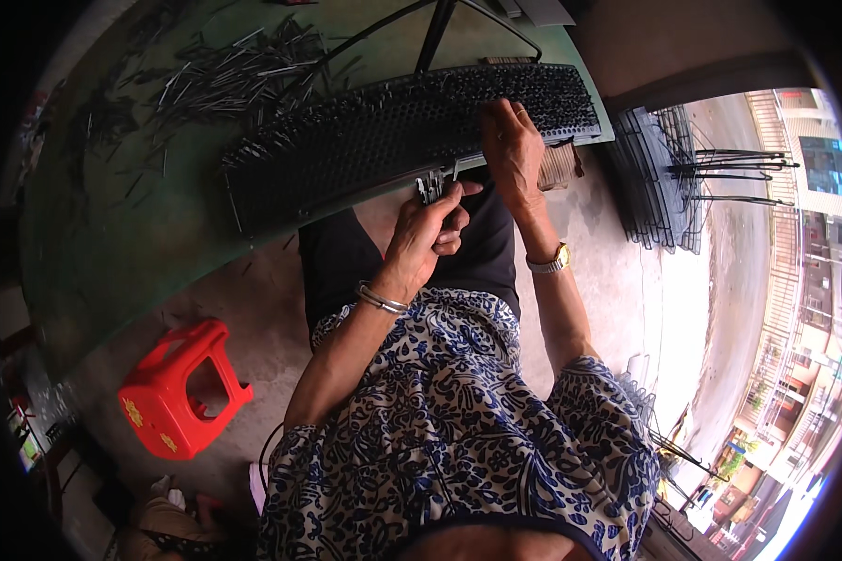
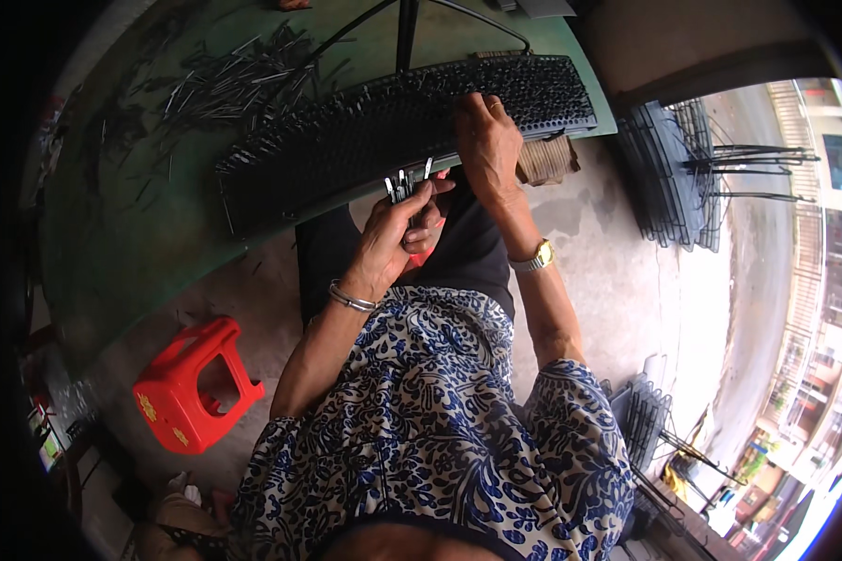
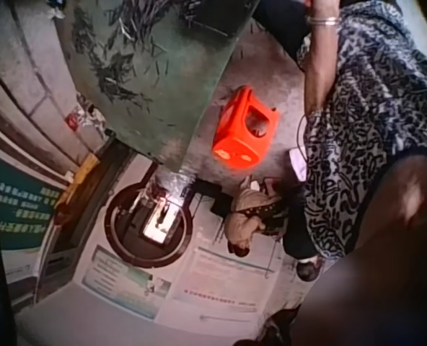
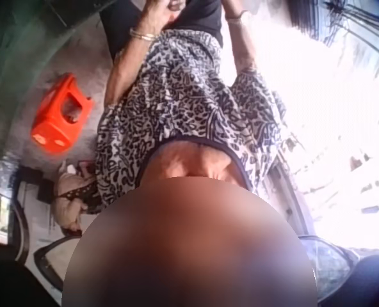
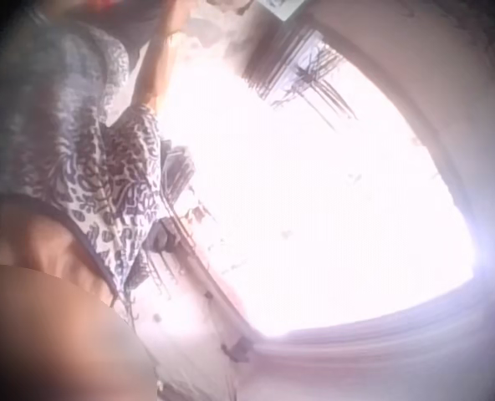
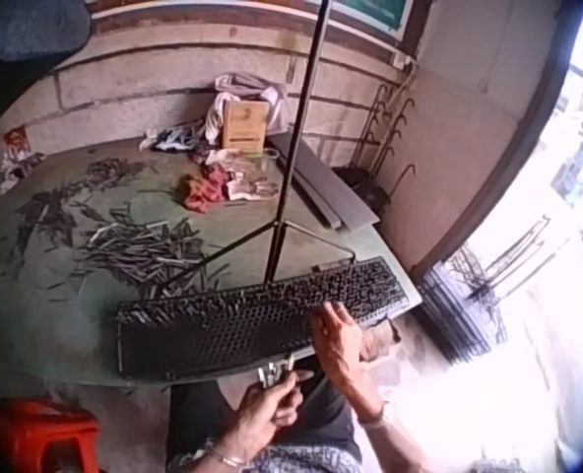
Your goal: Picking up thin metal wires and inserting them into a grid-like metal rack.
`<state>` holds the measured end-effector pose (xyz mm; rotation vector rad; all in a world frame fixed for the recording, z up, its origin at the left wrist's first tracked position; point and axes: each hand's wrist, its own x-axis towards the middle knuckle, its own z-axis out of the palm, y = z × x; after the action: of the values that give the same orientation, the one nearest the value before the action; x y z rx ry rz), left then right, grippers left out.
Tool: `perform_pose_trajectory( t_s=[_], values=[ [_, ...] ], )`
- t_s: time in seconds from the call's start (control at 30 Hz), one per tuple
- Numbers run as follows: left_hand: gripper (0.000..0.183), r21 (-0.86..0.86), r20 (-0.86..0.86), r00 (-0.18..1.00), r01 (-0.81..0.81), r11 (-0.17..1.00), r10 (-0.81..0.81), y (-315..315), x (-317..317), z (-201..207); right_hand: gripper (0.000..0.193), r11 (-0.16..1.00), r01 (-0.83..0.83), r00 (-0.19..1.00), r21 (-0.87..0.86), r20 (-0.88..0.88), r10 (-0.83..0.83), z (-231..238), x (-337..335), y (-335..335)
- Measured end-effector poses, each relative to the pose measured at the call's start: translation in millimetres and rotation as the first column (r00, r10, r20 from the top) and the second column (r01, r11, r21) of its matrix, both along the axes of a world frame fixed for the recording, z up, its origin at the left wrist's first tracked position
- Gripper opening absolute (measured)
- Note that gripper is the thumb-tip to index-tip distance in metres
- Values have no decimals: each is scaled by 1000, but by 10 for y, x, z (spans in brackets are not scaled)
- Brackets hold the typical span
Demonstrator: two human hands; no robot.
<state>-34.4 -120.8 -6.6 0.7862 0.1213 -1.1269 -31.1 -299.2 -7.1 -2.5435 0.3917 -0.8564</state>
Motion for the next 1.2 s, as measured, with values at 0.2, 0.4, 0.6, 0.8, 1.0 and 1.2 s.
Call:
perform_pose_trajectory(
  t_s=[0.2, 0.4, 0.6, 0.8, 1.0, 1.2],
  values=[
    [29, -8, -25, 1000, 7, 1000, -7, -25, -16, -16, 9, 991, 35, 984, -132, -170, -57, 86, -55, 24],
    [30, -13, 17, 999, 32, 999, -32, 4, -12, 57, 18, 919, -158, 902, 362, -325, 283, 192, -317, 11],
    [28, 26, 0, 997, -72, 997, 72, -46, -44, -28, 10, 817, -59, 980, 574, -122, 157, 308, -425, 55],
    [26, -80, -65, 990, -126, 989, 121, -102, -3, -169, 7, 979, 59, 989, 195, 118, -84, 65, -183, -62],
    [33, -156, -170, 982, -114, 981, 88, -68, 46, -202, 8, 997, 72, 997, -34, 10, -71, -123, -118, -24],
    [43, -214, -114, 989, -114, 970, 91, -33, 95, 13, 14, 992, 98, 991, -81, -85, -105, 14, -205, 128]
  ],
)
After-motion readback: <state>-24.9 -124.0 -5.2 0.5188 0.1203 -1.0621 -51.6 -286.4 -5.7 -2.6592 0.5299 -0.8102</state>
